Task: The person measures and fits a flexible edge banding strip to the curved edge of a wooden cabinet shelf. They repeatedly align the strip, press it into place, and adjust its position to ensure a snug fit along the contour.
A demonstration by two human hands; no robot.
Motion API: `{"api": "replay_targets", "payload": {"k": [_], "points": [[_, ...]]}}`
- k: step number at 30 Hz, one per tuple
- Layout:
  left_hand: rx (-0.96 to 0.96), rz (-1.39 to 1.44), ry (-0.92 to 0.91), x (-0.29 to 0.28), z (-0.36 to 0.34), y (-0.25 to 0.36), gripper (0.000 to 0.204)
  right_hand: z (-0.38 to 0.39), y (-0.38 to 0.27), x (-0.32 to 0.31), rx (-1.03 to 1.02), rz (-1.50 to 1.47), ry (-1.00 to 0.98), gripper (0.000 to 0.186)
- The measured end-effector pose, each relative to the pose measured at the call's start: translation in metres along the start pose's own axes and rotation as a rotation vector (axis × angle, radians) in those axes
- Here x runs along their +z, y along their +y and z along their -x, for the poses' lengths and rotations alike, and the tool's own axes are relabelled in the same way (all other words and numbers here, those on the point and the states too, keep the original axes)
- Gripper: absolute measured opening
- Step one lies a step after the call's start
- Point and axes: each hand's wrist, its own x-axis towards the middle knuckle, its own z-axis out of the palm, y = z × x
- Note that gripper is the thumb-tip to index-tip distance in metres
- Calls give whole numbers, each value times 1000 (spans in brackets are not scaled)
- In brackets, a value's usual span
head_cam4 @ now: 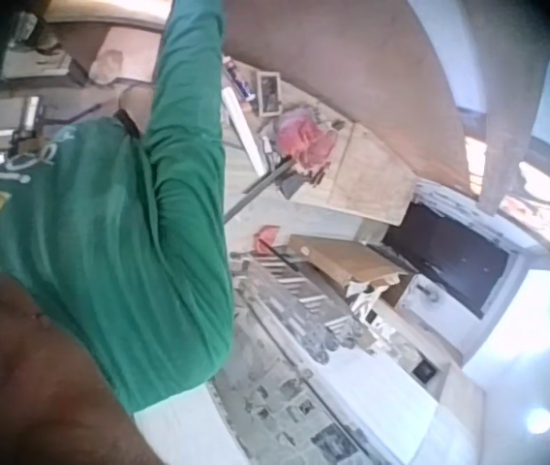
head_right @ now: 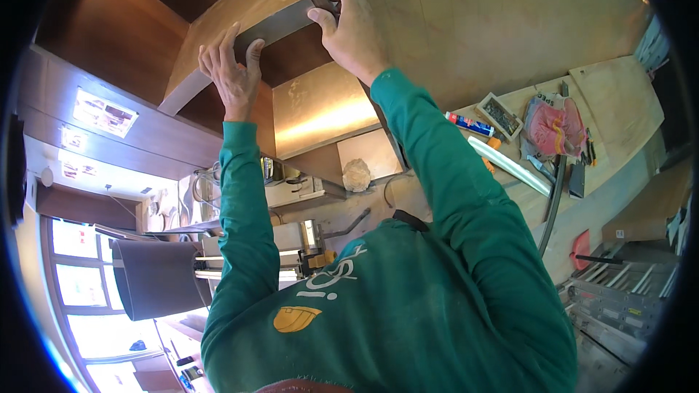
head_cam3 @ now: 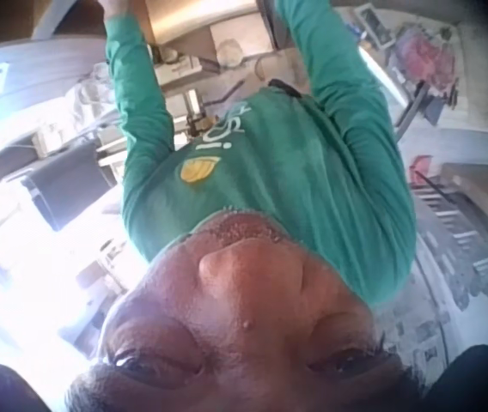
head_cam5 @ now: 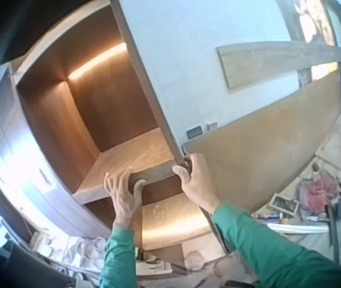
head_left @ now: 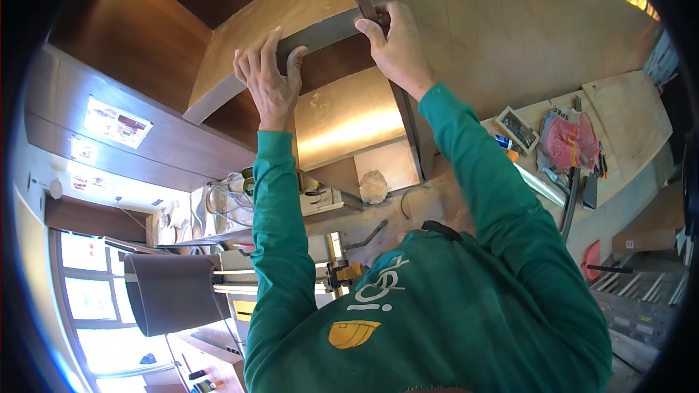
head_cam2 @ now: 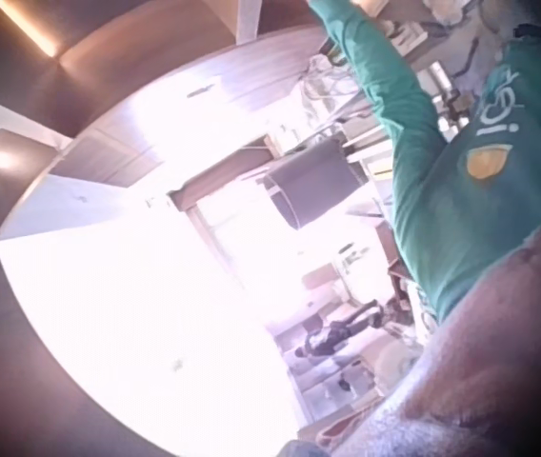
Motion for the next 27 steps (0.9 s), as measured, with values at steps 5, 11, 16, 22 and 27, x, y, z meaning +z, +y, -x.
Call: {"api": "replay_targets", "payload": {"k": [5,11,16,22,27], "points": [[-40,-77,130,-8,12,-19,78,-2,-4,1,77,-27,-31,42],[-404,-3,204,-39,33,-47,112,-5,-12,-4,96,39,-61,37],[-745,80,364,-58,46,-70,115,-14,-14,-15,150,85,-122,38],[-937,571,421,-81,67,-113,72,-14,-14,-18,46,117,-141,40],[-978,736,607,-70,80,-128,57,-18,1,-13,84,-13,-162,43]]}}
